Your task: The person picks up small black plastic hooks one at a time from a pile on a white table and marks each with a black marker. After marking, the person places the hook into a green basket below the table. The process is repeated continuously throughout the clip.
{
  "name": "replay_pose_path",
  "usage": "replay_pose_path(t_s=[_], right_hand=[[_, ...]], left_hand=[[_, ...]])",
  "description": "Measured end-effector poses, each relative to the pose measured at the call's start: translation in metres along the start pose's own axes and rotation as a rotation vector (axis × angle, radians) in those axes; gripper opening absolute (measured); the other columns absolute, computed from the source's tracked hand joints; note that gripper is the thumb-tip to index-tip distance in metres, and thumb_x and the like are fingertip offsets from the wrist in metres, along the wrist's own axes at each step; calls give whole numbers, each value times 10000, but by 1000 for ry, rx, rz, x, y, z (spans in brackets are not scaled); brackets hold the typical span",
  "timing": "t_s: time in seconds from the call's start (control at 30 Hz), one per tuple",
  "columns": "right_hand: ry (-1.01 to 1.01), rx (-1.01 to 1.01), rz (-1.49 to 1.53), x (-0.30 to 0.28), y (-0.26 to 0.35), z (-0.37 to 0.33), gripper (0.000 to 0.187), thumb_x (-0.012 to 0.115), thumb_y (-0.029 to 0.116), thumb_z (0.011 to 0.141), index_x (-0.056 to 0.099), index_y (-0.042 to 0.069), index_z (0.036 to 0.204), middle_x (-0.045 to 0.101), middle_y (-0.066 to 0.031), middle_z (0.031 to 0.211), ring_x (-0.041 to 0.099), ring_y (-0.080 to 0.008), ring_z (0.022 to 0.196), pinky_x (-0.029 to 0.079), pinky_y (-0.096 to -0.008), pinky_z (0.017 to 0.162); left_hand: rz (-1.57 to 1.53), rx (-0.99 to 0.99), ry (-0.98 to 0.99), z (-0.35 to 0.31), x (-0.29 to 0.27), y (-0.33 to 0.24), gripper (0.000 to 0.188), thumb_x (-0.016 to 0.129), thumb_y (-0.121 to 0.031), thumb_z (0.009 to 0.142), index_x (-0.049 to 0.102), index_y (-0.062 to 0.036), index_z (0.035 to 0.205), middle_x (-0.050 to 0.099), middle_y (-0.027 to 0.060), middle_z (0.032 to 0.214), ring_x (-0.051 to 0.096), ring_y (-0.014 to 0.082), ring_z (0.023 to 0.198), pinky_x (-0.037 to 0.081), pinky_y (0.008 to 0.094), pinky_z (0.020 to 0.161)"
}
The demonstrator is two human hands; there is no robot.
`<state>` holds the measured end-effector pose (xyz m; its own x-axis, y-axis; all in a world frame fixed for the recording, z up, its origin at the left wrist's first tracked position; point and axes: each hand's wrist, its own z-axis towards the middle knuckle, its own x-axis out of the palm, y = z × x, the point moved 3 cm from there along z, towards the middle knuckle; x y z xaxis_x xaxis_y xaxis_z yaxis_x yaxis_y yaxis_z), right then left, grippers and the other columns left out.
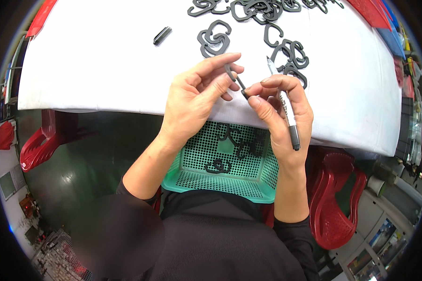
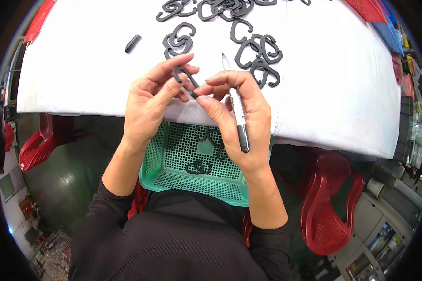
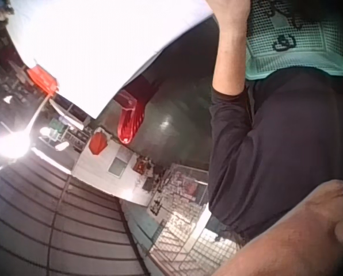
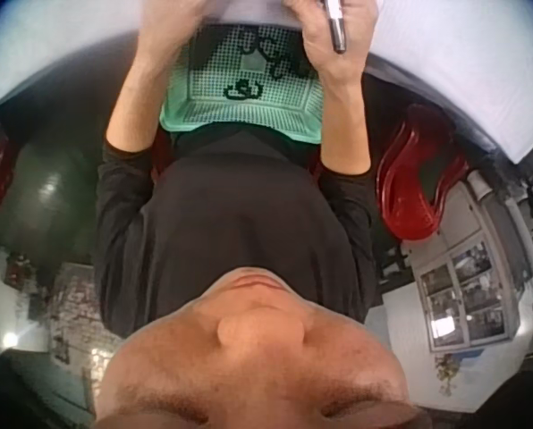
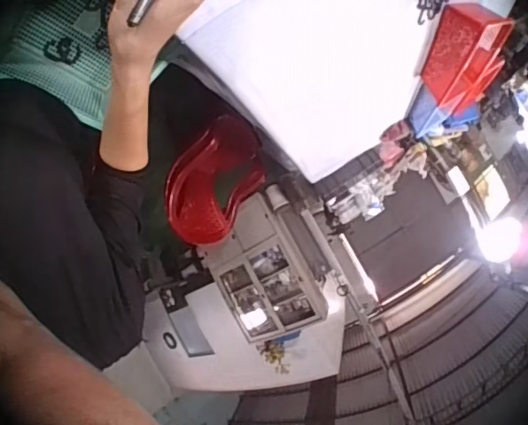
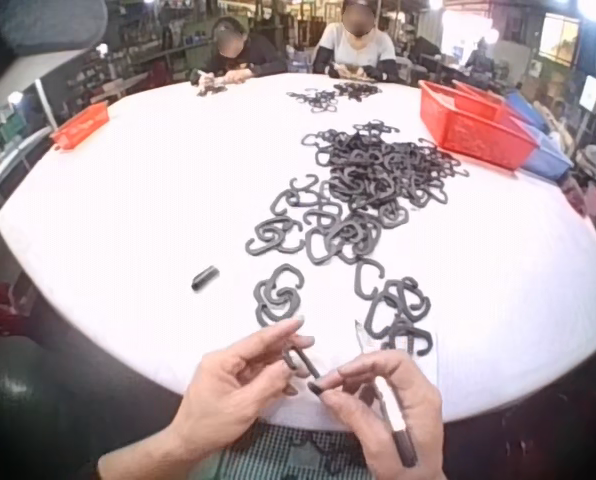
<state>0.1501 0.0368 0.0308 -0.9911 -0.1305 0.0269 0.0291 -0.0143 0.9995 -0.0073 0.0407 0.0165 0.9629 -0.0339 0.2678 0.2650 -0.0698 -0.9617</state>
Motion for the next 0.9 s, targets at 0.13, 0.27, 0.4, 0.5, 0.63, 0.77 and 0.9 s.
replay_pose_path(t_s=[0.13, 0.27, 0.4, 0.5, 0.63, 0.77, 0.9], right_hand=[[-73, -136, -89, -7, -1, -4, 240, 602, 119, 893, 594, 30, 1116, 650, -46, 871, 535, -77, 750, 414, -206, 685], [-155, -111, -119, -18, -8, -9, 280, 565, 194, 932, 614, 2, 1131, 629, -42, 851, 530, -68, 726, 407, -189, 636], [-211, 6, 44, -10, -9, -11, 125, 633, 92, 880, 607, -16, 937, 587, -14, 756, 504, -32, 638, 377, -162, 546], [-234, 31, 51, -6, -11, -11, 125, 659, 49, 849, 545, 14, 812, 558, -8, 677, 476, -17, 562, 343, -151, 481], [-239, 11, -26, 0, -11, -14, 158, 633, 70, 865, 504, 36, 781, 519, -4, 611, 457, -34, 525, 344, -173, 483], [-251, -65, -13, 7, -18, -14, 191, 652, 28, 841, 500, 36, 726, 506, 34, 590, 427, 13, 505, 307, -156, 427], [-267, -65, -59, 7, -21, -13, 199, 655, 23, 835, 499, 38, 713, 493, 42, 577, 406, 14, 497, 295, -165, 419]], left_hand=[[274, 72, -54, -7, -4, -4, 248, 538, -26, 918, 596, 26, 1154, 645, 99, 1024, 577, 87, 807, 483, 204, 725], [565, 416, -112, -11, -4, -2, 306, 559, 115, 790, 659, -26, 1042, 672, 75, 917, 608, 124, 736, 497, 237, 652], [748, 491, -13, -16, -7, 2, 355, 488, 200, 767, 642, 28, 1037, 657, 122, 997, 609, 136, 807, 499, 245, 678], [798, 610, -16, -16, -4, 1, 407, 477, 231, 693, 652, 27, 998, 665, 129, 968, 623, 172, 802, 504, 254, 661], [809, 692, -42, -15, -3, 3, 408, 533, 188, 647, 678, -11, 972, 675, 102, 905, 606, 189, 734, 501, 265, 611], [817, 725, -47, -15, -4, 4, 397, 559, 161, 633, 695, -26, 956, 678, 88, 877, 588, 175, 693, 493, 264, 568], [824, 709, 3, -17, -5, 3, 446, 489, 219, 597, 659, 28, 963, 681, 136, 917, 631, 232, 793, 509, 285, 643]])
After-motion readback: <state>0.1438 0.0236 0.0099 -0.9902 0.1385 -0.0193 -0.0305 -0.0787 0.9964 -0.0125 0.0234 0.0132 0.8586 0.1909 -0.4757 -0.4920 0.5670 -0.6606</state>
